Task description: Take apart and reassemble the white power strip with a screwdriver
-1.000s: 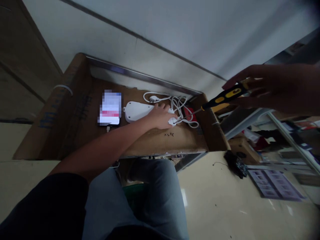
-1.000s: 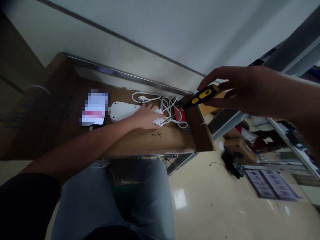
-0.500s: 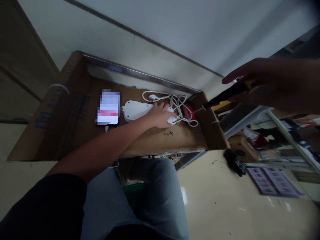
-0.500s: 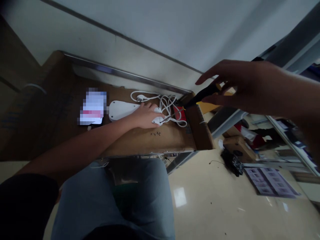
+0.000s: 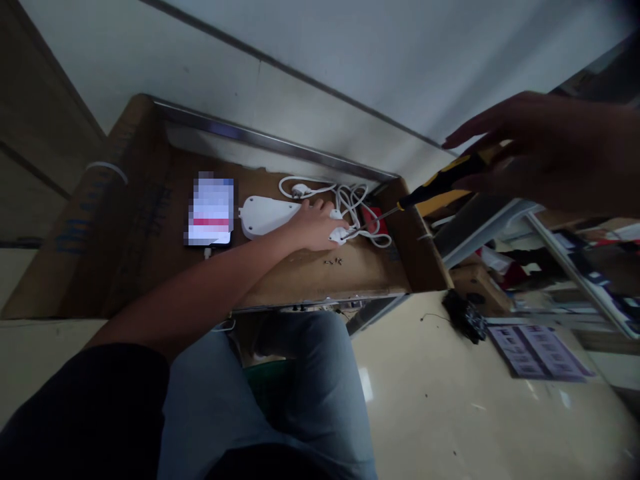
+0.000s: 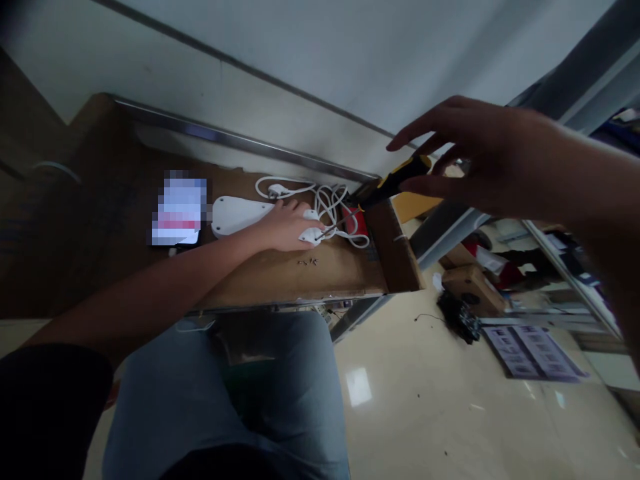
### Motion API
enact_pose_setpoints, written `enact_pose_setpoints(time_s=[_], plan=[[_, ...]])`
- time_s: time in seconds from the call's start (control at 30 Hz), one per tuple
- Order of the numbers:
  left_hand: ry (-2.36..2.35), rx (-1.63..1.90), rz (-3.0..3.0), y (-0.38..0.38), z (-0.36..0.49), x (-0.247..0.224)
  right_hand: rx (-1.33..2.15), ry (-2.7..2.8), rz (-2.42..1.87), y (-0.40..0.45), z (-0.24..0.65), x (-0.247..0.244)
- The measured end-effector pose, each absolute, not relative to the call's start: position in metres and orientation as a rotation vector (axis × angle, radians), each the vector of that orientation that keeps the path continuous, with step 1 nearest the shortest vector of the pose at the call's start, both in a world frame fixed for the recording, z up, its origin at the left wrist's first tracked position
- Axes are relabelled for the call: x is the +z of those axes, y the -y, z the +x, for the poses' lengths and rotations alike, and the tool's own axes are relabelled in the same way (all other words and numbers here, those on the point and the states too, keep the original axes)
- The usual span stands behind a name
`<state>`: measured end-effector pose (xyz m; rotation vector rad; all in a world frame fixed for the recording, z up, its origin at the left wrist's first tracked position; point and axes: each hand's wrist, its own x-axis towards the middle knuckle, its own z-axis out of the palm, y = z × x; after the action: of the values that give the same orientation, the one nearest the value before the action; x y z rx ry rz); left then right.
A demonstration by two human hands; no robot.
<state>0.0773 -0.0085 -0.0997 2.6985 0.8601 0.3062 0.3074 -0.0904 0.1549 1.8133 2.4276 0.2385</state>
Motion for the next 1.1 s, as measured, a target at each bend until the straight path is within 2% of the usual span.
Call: enact_pose_setpoints(time_s=[0.1,0.23,0.33,0.43,0.57,0.77,0.83,1.0,1.1], plan=[[-0.869,0.305,2.703,0.009,0.077,-0.099,0.233,-2.517,1.852,0.095,0.299,0.149],[-0.873,0.302,2.714,0.009,0.077,-0.099,0.319,-2.308,2.19,0.093,0.267,0.138],[-0.879,0.297,2.708,0.008,0.077,-0.1,0.401,-2.307,2.11,0.09,0.26,0.135],[-0.876,0.296,2.709,0.008,0.078,-0.1,0.24,-2.43,2.002,0.093,0.269,0.14],[-0.878,0.31,2.715,0.008,0.078,-0.101,0.058,-2.415,2.112,0.101,0.274,0.146],[-0.894,0.279,2.721,0.01,0.076,-0.098,0.386,-1.959,2.315,0.095,0.254,0.14],[-0.89,0.277,2.723,0.01,0.076,-0.098,0.474,-1.915,2.22,0.09,0.255,0.137],[-0.88,0.311,2.703,0.008,0.077,-0.102,0.376,-2.475,1.648,0.084,0.276,0.139],[-0.886,0.305,2.691,0.008,0.078,-0.101,0.352,-2.524,1.59,0.084,0.29,0.145]])
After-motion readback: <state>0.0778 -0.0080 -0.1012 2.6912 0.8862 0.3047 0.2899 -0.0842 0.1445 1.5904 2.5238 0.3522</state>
